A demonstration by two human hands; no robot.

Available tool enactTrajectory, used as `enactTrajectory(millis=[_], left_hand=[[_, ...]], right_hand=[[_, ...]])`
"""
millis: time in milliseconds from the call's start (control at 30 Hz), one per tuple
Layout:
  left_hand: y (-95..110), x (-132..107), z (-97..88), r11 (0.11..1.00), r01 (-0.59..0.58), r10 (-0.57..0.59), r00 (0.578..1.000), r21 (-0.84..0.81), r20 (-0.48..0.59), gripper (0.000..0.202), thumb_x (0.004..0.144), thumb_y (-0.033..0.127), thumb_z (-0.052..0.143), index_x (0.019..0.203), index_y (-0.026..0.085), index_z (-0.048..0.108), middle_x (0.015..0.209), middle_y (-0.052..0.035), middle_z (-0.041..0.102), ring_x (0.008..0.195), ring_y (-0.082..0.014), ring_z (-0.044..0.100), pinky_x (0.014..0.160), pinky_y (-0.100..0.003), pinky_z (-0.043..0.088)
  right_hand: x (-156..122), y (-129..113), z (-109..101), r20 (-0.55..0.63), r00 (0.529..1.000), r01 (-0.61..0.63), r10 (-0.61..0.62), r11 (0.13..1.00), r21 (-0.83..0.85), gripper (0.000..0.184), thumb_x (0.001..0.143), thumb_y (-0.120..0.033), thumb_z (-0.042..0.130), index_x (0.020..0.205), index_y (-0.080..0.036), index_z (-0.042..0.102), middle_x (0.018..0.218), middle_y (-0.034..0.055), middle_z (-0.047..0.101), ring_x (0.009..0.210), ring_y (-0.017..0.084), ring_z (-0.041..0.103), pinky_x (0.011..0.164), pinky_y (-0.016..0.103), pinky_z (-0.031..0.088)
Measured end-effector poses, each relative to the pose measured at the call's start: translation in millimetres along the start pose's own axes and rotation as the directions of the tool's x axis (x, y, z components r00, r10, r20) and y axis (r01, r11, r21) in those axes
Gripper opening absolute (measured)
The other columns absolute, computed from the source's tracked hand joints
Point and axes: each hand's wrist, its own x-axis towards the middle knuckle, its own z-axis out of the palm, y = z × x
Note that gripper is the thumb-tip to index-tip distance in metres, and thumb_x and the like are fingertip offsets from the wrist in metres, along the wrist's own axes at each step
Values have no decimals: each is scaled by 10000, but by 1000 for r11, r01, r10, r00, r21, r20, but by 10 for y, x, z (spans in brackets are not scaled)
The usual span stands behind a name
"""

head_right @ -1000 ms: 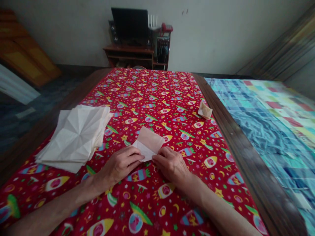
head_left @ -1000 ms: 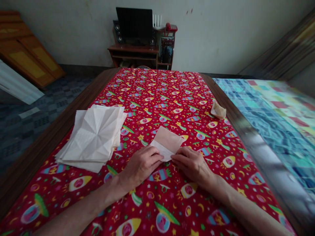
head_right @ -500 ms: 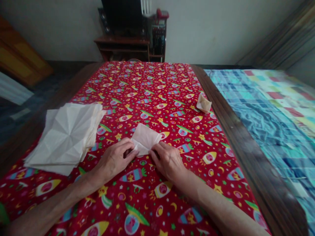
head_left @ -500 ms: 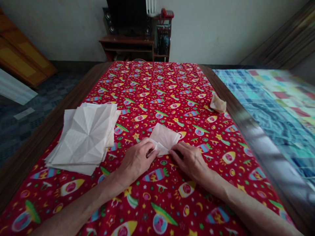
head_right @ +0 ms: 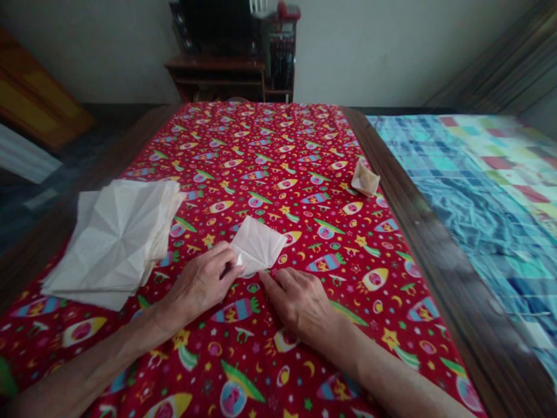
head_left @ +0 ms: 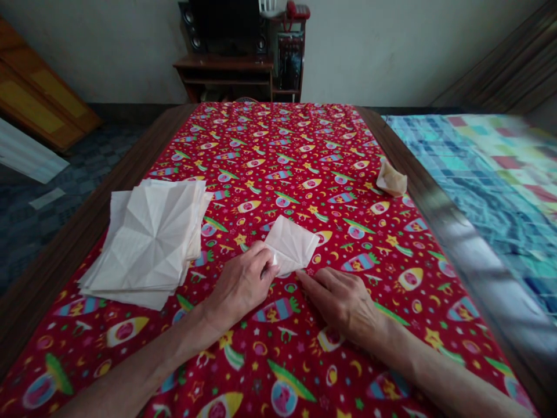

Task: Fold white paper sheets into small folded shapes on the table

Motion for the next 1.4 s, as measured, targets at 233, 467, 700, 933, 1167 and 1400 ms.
enactTrajectory(millis=[233, 467, 700, 933, 1167, 1400], left_hand=[[-12, 0, -5, 999, 2, -2, 1000, -40, -5, 200, 849, 170, 573, 694, 188, 447, 757, 24, 472, 623, -110, 461, 579, -242, 348], [-20, -4, 4, 999, -9, 8, 1000, -47, -22, 221, 844, 166, 588, 683, 186, 438, 735, 32, 456, 608, -105, 441, 567, -241, 327], [-24, 2, 10, 999, -20, 20, 1000, -37, -10, 201, 865, 174, 558, 699, 189, 444, 762, 22, 480, 636, -115, 470, 580, -245, 349], [-29, -16, 6, 1000, -26, 26, 1000, 13, 6, 184, 884, 192, 535, 721, 193, 450, 785, 12, 494, 659, -128, 489, 580, -250, 360], [-46, 7, -17, 999, -2, 3, 1000, -41, 12, 212, 850, 174, 594, 690, 184, 455, 752, 25, 484, 624, -110, 472, 570, -244, 349], [-99, 32, 16, 991, -20, 14, 999, -132, -47, 255, 783, 121, 656, 639, 176, 453, 706, 40, 484, 596, -85, 483, 553, -213, 377]], right_hand=[[41, -24, -21, 3, 1000, 0, 0, 997, -75, 319, 936, -135, 397, 1216, -73, 536, 717, 37, 586, 594, 143, 528, 494, 265, 412], [44, -34, -5, 49, 998, -34, 36, 998, -54, 320, 930, -127, 397, 1218, -77, 528, 747, 42, 580, 629, 155, 517, 521, 279, 403], [64, -41, -9, 40, 997, -70, 72, 996, -48, 289, 942, -148, 389, 1157, -107, 578, 691, 23, 546, 593, 143, 485, 502, 269, 372], [81, -30, -4, -15, 998, -57, 56, 997, -44, 292, 943, -152, 375, 1121, -99, 601, 651, 14, 531, 550, 126, 468, 470, 253, 341], [67, -18, 21, -31, 997, -75, 74, 996, -43, 291, 950, -184, 383, 1118, -107, 608, 671, 18, 553, 567, 129, 495, 485, 254, 357], [68, -10, 17, -5, 995, -96, 96, 995, -26, 271, 926, -194, 426, 1092, -117, 627, 669, 17, 559, 567, 125, 516, 479, 239, 371]])
